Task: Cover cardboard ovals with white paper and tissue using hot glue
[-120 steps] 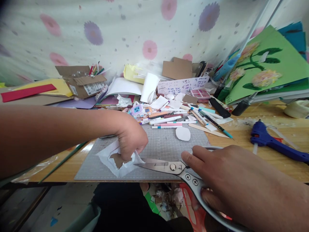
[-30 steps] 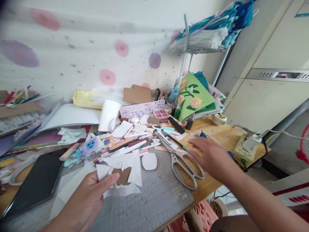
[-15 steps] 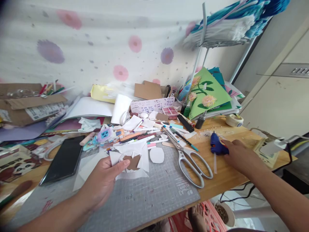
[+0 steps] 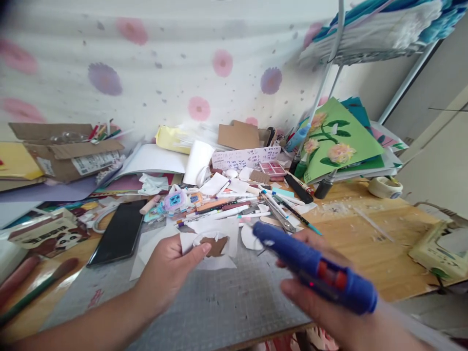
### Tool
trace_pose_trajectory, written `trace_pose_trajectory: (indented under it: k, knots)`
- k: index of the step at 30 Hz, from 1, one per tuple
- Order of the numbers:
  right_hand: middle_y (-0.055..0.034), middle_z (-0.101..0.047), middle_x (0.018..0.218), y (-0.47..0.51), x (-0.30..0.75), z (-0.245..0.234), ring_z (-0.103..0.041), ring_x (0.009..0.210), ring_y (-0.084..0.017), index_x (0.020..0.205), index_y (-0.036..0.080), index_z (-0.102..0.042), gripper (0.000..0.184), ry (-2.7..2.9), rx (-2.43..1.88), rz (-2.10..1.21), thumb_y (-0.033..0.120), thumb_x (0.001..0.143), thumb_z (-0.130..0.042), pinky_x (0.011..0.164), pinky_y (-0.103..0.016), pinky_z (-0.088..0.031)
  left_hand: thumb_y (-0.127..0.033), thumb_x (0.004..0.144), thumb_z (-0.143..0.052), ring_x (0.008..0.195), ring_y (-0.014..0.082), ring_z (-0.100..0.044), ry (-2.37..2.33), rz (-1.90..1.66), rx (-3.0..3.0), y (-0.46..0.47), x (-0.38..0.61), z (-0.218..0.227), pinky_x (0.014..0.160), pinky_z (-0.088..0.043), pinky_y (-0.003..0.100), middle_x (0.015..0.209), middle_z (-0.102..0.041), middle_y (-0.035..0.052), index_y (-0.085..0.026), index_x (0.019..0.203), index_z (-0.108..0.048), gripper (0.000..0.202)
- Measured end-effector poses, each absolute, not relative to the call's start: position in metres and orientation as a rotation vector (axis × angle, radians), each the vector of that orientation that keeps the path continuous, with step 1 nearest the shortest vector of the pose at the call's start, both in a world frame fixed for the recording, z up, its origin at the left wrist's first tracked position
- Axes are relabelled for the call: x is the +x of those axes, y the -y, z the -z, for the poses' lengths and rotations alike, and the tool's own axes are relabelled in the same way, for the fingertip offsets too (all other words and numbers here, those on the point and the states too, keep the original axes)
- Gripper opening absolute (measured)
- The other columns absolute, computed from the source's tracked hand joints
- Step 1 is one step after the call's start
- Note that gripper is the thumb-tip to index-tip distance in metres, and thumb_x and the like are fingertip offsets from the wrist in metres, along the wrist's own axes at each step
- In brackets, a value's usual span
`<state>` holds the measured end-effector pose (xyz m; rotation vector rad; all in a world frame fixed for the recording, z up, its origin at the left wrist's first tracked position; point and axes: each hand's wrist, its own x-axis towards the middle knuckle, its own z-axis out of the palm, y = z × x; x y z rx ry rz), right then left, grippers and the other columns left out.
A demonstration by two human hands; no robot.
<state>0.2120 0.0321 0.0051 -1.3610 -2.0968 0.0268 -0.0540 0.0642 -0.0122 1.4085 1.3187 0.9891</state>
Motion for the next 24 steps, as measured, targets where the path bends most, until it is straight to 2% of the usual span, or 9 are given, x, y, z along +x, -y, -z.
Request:
trace_pose_trajectory:
  k: [3,5,7,11,18,21,24]
  knots:
    - [0.0007,-0.067,0.09,-0.03,0.177,-0.01,-0.068,0.071,-0.022,0.087,0.036,-0.062,0.013,2.059,-1.166,-0.46,0.035,0.073,-0.061,0.049,-0.029,-0.059,-0.033,0.078,-0.06,0.077,0.0225,-0.061,-1.318,-0.985,1.45,-0.064,-0.055,0.011,0.067,-0.042,0.027,0.079,-0.072,0.0031,-0.018,0.076,-0.071,0.019]
    - [-0.0005,-0.065,0.089,-0.03,0.166,-0.01,-0.067,0.072,-0.02,0.077,0.03,-0.062,0.005,2.057,-1.181,-0.558,0.029,0.072,-0.06,0.051,-0.027,-0.056,-0.033,0.077,-0.06,0.074,0.0221,-0.062,-1.326,-0.979,1.477,-0.064,-0.057,0.01,0.066,-0.043,0.026,0.075,-0.071,0.0023,-0.019,0.073,-0.071,0.019]
    - [-0.001,-0.063,0.085,-0.031,0.161,-0.009,-0.064,0.07,-0.018,0.07,0.026,-0.059,0.004,2.068,-1.206,-0.561,0.026,0.073,-0.058,0.053,-0.026,-0.054,-0.033,0.078,-0.059,0.071,0.0212,-0.061,-1.354,-0.96,1.507,-0.065,-0.058,0.011,0.064,-0.042,0.026,0.072,-0.071,0.0019,-0.019,0.07,-0.07,0.02]
    - [0.0003,-0.058,0.077,-0.032,0.155,-0.01,-0.06,0.064,-0.014,0.067,0.025,-0.056,0.008,2.103,-1.203,-0.556,0.024,0.074,-0.055,0.053,-0.024,-0.051,-0.036,0.079,-0.057,0.069,0.0201,-0.058,-1.37,-0.921,1.537,-0.065,-0.059,0.013,0.06,-0.04,0.026,0.072,-0.068,0.0023,-0.018,0.07,-0.067,0.023]
    - [0.0007,-0.055,0.072,-0.031,0.146,-0.012,-0.059,0.065,-0.015,0.08,0.027,-0.059,0.007,2.132,-1.22,-0.497,0.024,0.075,-0.056,0.052,-0.025,-0.048,-0.033,0.08,-0.055,0.07,0.0191,-0.057,-1.314,-0.908,1.514,-0.064,-0.058,0.008,0.062,-0.039,0.025,0.067,-0.063,0.0005,-0.017,0.07,-0.063,0.021]
    - [0.0001,-0.052,0.07,-0.03,0.146,-0.012,-0.057,0.062,-0.015,0.075,0.025,-0.057,0.002,2.132,-1.218,-0.489,0.023,0.075,-0.056,0.049,-0.025,-0.046,-0.035,0.08,-0.055,0.068,0.0177,-0.055,-1.32,-0.894,1.524,-0.063,-0.057,0.007,0.061,-0.039,0.024,0.068,-0.063,0.0005,-0.017,0.07,-0.063,0.022]
    - [0.0001,-0.05,0.07,-0.029,0.147,-0.013,-0.054,0.056,-0.013,0.065,0.024,-0.051,0.011,2.154,-1.236,-0.532,0.025,0.076,-0.055,0.048,-0.025,-0.046,-0.036,0.08,-0.054,0.066,0.0166,-0.053,-1.326,-0.881,1.537,-0.062,-0.057,0.008,0.059,-0.038,0.024,0.067,-0.062,0.0002,-0.016,0.069,-0.063,0.024]
